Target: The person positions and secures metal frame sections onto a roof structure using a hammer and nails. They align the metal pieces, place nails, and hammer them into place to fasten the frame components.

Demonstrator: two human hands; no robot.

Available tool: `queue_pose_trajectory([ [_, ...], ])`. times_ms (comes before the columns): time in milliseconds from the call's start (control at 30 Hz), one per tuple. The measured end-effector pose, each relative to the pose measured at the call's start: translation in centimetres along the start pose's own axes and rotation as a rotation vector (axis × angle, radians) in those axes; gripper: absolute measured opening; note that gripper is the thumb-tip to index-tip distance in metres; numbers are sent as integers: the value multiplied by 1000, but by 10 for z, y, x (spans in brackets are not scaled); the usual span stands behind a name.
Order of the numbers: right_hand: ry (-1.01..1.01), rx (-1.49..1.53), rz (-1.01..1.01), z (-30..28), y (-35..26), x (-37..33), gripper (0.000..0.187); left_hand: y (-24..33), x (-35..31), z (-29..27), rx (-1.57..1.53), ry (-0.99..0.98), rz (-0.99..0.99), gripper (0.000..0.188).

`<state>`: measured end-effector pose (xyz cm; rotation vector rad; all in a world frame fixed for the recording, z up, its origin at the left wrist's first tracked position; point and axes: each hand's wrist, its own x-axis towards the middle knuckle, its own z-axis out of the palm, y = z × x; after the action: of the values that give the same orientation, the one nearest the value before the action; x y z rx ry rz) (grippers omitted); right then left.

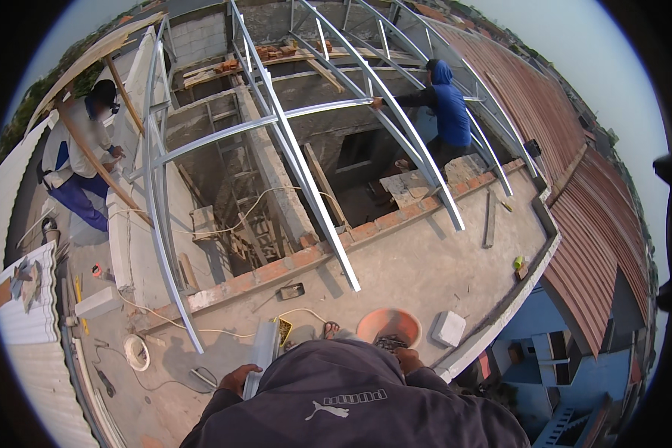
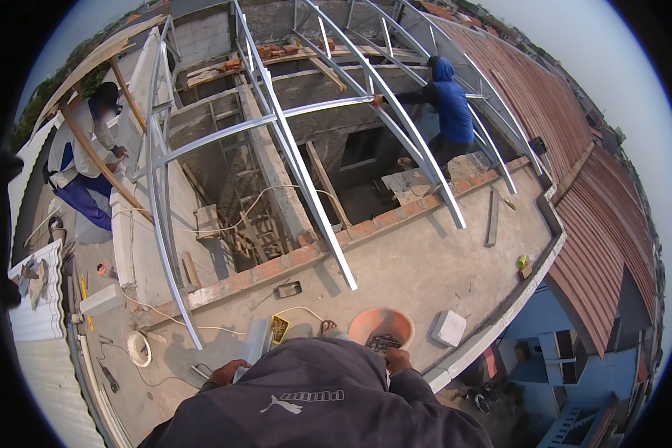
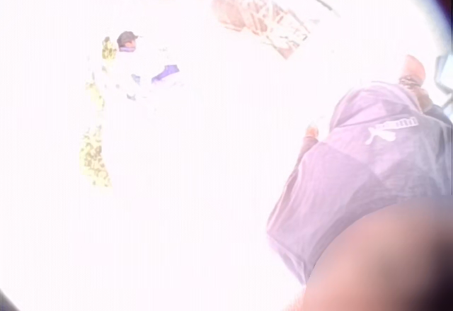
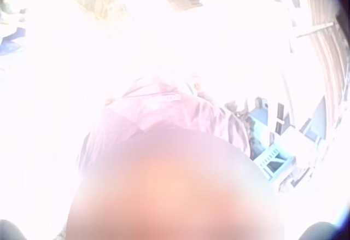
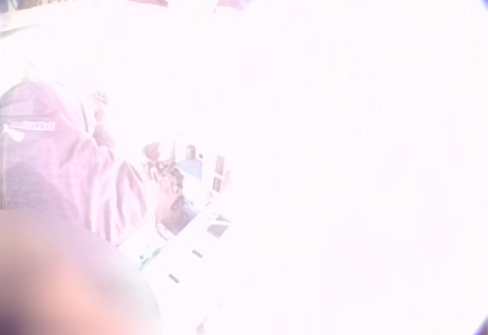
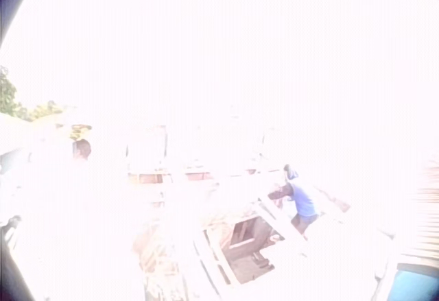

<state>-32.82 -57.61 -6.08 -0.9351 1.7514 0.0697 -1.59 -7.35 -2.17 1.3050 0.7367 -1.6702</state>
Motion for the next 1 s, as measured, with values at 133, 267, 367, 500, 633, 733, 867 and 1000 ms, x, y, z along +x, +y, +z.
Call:
queue_pose_trajectory([
  [133,-83,-374,-358,5,6,-21,14,-11,-1,-14,5,-9,-2,68],
  [267,-112,-111,-204,12,13,-8,17,-20,0,-23,8,-18,6,69],
  [367,-128,31,-90,19,20,13,19,-25,1,-26,13,-26,18,69],
  [500,-178,134,-73,28,29,38,23,-29,1,-26,18,-28,33,69],
  [633,-205,487,228,33,12,47,25,-31,2,-22,18,-28,49,69],
  [733,-76,151,116,32,-18,41,21,-28,1,-15,13,-20,63,70],
  [867,-126,27,-17,31,-57,29,21,-17,-1,1,4,-5,79,70],
  [1000,-206,-310,-379,24,-90,37,24,4,-3,26,-11,13,100,70],
])
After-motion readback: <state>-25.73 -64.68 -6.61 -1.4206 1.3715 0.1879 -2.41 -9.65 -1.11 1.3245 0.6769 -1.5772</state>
